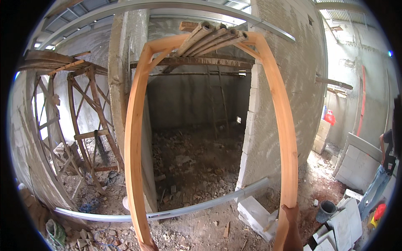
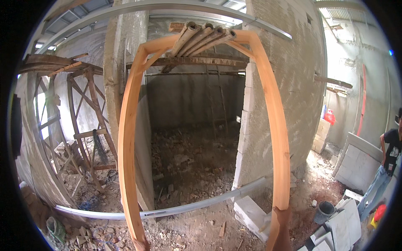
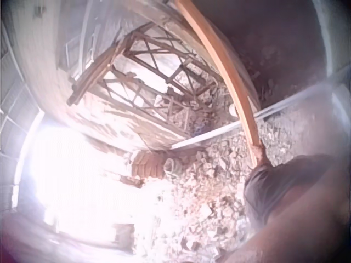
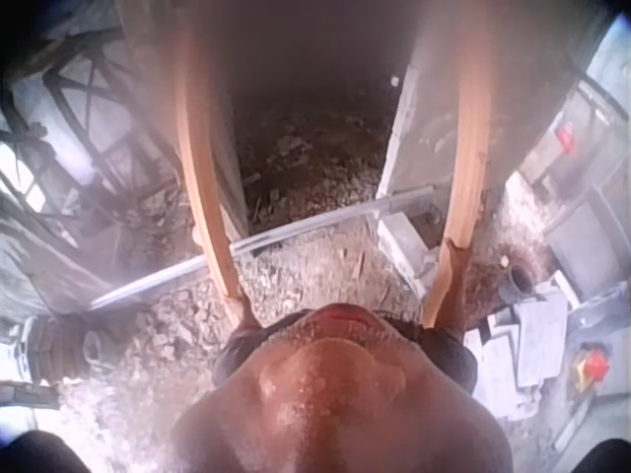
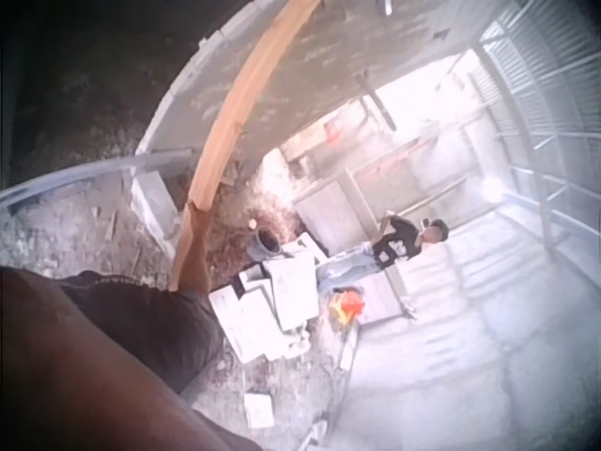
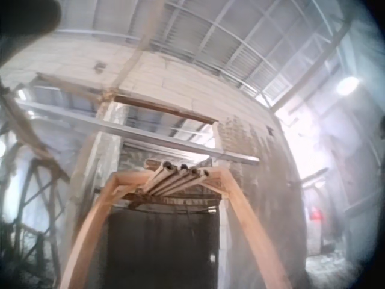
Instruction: The person hammers nails into a curved wooden frame using a hammer. They then lift the assembled frame and position it upright against a wall in a construction area.
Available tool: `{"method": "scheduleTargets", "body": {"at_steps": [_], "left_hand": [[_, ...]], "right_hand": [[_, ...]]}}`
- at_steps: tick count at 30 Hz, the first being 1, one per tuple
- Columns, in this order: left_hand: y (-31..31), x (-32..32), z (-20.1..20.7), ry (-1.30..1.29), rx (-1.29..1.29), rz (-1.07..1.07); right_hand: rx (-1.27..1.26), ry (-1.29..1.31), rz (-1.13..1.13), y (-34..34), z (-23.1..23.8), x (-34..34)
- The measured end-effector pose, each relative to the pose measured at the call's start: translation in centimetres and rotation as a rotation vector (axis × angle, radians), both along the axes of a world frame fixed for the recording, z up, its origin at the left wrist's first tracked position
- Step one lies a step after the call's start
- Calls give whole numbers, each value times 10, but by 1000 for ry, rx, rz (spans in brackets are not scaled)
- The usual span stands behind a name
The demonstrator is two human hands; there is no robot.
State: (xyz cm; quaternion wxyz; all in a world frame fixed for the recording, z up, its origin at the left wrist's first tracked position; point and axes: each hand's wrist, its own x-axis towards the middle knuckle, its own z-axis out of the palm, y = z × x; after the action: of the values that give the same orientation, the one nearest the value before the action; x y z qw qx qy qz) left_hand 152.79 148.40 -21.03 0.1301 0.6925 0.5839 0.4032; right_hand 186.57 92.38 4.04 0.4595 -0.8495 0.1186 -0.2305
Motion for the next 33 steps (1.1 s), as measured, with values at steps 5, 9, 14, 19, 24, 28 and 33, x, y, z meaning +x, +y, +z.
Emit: {"method": "scheduleTargets", "body": {"at_steps": [5, 9, 14, 19, 24, 28, 33], "left_hand": [[-109, -48, -24, 167, -266, -131], [-162, -90, -25, 212, -380, -217], [-229, -151, -34, 208, -562, -370], [-246, -167, -4, 174, -614, -344], [-272, -214, -58, 517, -348, -460], [-299, -282, -118, 330, -330, -52], [-319, -247, -46, 336, -819, 5]], "right_hand": [[-1, 7, 62, -13, -22, 19], [-62, 1, 83, 0, 5, 13], [-235, 98, 134, -24, -16, 24], [-208, 115, 318, -38, 4, 14], [-239, 89, 301, -33, 2, 19], [-54, 84, 408, -17, 6, 4], [-97, 171, 247, -24, 17, 10]]}}
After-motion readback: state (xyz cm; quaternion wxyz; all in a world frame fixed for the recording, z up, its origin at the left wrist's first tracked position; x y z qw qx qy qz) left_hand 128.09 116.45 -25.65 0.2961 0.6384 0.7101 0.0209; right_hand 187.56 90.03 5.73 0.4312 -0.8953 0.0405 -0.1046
